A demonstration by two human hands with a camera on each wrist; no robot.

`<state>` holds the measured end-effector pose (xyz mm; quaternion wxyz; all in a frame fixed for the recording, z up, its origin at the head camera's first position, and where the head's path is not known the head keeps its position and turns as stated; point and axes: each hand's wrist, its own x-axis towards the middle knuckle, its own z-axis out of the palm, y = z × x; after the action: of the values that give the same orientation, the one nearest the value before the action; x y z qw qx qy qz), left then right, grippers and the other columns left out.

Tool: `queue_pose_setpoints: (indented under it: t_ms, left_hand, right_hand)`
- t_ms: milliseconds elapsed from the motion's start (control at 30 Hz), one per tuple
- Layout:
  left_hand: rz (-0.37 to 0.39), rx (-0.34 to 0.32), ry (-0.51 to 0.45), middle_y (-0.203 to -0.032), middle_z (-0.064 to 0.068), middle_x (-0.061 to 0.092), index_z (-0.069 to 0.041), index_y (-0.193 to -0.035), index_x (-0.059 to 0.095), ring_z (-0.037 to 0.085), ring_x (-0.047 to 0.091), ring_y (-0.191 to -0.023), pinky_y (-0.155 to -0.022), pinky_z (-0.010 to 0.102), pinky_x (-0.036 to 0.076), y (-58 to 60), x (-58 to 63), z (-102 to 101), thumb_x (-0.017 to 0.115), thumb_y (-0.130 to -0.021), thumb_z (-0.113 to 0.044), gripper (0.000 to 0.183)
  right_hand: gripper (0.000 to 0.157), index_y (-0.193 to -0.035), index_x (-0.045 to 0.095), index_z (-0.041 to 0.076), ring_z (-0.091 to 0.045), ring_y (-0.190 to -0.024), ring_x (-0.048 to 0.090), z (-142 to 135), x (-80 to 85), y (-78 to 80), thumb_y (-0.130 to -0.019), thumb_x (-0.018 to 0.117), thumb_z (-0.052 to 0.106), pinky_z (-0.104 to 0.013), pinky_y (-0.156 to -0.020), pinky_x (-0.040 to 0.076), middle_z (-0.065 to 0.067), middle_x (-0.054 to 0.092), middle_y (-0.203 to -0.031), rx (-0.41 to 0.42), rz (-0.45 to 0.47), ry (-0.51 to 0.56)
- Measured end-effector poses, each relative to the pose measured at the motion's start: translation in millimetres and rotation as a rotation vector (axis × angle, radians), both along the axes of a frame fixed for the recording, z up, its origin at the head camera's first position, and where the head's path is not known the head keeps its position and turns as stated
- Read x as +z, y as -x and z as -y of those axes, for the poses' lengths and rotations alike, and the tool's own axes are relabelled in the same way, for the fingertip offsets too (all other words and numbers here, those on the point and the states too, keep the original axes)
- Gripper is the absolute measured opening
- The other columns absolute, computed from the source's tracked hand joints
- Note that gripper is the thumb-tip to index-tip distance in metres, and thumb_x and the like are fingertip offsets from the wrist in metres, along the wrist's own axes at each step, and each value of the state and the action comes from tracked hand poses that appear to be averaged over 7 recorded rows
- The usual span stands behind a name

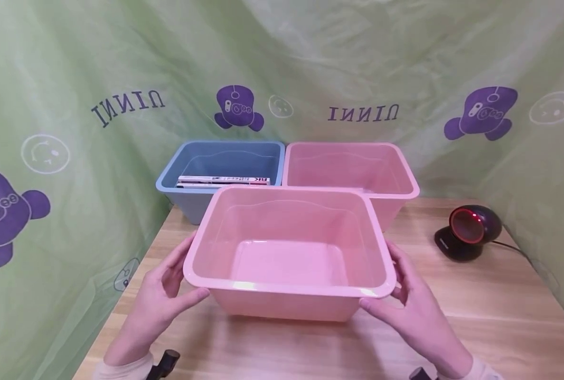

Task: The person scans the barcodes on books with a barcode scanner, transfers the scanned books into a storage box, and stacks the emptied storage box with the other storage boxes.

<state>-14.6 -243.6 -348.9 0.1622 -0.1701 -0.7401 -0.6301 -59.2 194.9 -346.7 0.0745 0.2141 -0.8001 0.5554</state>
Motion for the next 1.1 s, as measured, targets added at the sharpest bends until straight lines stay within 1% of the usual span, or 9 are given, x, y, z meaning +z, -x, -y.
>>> queue_pose_setpoints:
  t_ms: [133,200,300,467,633,733,900,1000,1100]
  left_hand:
    - [-0.022,-0.018,-0.028,-0.176,0.009,0.05,-0.003,-0.172,0.041,0.004,0.053,-0.157,-0.126,0.013,0.044,6.1,26.4,-10.1,0.078,-0.088,0.023,0.095]
    - [-0.035,-0.024,-0.037,-0.175,0.009,0.052,-0.004,-0.171,0.043,0.006,0.055,-0.156,-0.126,0.013,0.045,8.3,40.0,-15.4,0.078,-0.088,0.022,0.094]
    - [-0.045,-0.032,-0.049,-0.174,0.009,0.053,-0.007,-0.17,0.046,0.009,0.056,-0.155,-0.125,0.014,0.047,10.0,59.3,-22.9,0.078,-0.09,0.02,0.09]
    - [-0.042,-0.017,-0.059,-0.174,0.011,0.052,-0.012,-0.169,0.05,0.013,0.056,-0.156,-0.127,0.016,0.046,12.2,94.2,-32.0,0.079,-0.093,0.016,0.086]
    - [-0.054,0.018,-0.049,-0.169,0.011,0.059,-0.014,-0.166,0.054,0.016,0.06,-0.153,-0.127,0.016,0.046,18.0,131.6,-41.7,0.082,-0.094,0.009,0.08]
    - [-0.056,0.023,-0.028,-0.164,0.012,0.063,-0.014,-0.164,0.057,0.021,0.063,-0.15,-0.125,0.017,0.05,24.8,151.6,-47.8,0.083,-0.096,0.002,0.074]
    - [-0.002,-0.026,-0.064,-0.163,0.012,0.064,-0.017,-0.164,0.058,0.028,0.065,-0.146,-0.115,0.019,0.059,49.3,172.2,-59.4,0.084,-0.099,-0.009,0.071]
    - [0.021,-0.063,-0.126,-0.163,0.013,0.064,-0.017,-0.164,0.058,0.03,0.067,-0.145,-0.112,0.022,0.062,70.4,176.0,-66.2,0.085,-0.098,-0.008,0.072]
    - [0.005,-0.089,-0.175,-0.161,0.013,0.066,-0.016,-0.163,0.059,0.028,0.069,-0.142,-0.112,0.023,0.062,92.9,177.3,-71.7,0.086,-0.096,-0.006,0.073]
  right_hand:
    - [0.109,-0.175,0.037,0.019,-0.001,-0.125,0.068,-13.9,19.6,5.8,-0.084,0.091,-0.006,-0.011,-0.098,0.058,0.003,0.063,-0.157,-0.05,-0.09,-0.033]
    - [0.107,-0.174,0.038,0.018,-0.002,-0.125,0.068,-20.2,30.9,8.3,-0.084,0.089,-0.01,-0.012,-0.095,0.059,0.007,0.062,-0.157,-0.053,-0.108,-0.023]
    - [0.102,-0.173,0.041,0.015,-0.005,-0.121,0.071,-29.7,47.7,10.5,-0.085,0.084,-0.015,-0.015,-0.091,0.063,0.004,0.063,-0.156,-0.029,-0.092,0.036]
    - [0.093,-0.174,0.037,0.018,-0.01,-0.122,0.075,-48.8,79.9,16.9,-0.096,0.077,-0.012,-0.019,-0.089,0.067,-0.003,0.059,-0.16,0.029,0.013,0.095]
    - [0.084,-0.174,0.039,0.018,-0.01,-0.13,0.07,-66.1,109.5,28.3,-0.101,0.071,-0.011,-0.014,-0.095,0.062,-0.005,0.055,-0.166,0.058,0.046,0.163]
    - [0.08,-0.172,0.043,0.018,-0.012,-0.122,0.073,-73.1,125.2,38.5,-0.102,0.071,-0.011,-0.014,-0.093,0.061,-0.007,0.061,-0.158,0.046,0.042,0.192]
    - [0.072,-0.167,0.051,0.013,-0.015,-0.115,0.076,-77.8,145.0,62.8,-0.102,0.068,-0.012,-0.016,-0.095,0.063,-0.005,0.073,-0.147,0.056,0.015,0.307]
    - [0.066,-0.164,0.054,0.008,-0.019,-0.115,0.077,-75.9,154.3,77.8,-0.102,0.063,-0.015,-0.022,-0.092,0.068,-0.008,0.075,-0.146,0.108,0.002,0.415]
    - [0.064,-0.163,0.055,0.006,-0.021,-0.114,0.076,-74.6,163.3,92.3,-0.103,0.061,-0.016,-0.026,-0.089,0.07,-0.01,0.074,-0.146,0.145,-0.004,0.463]
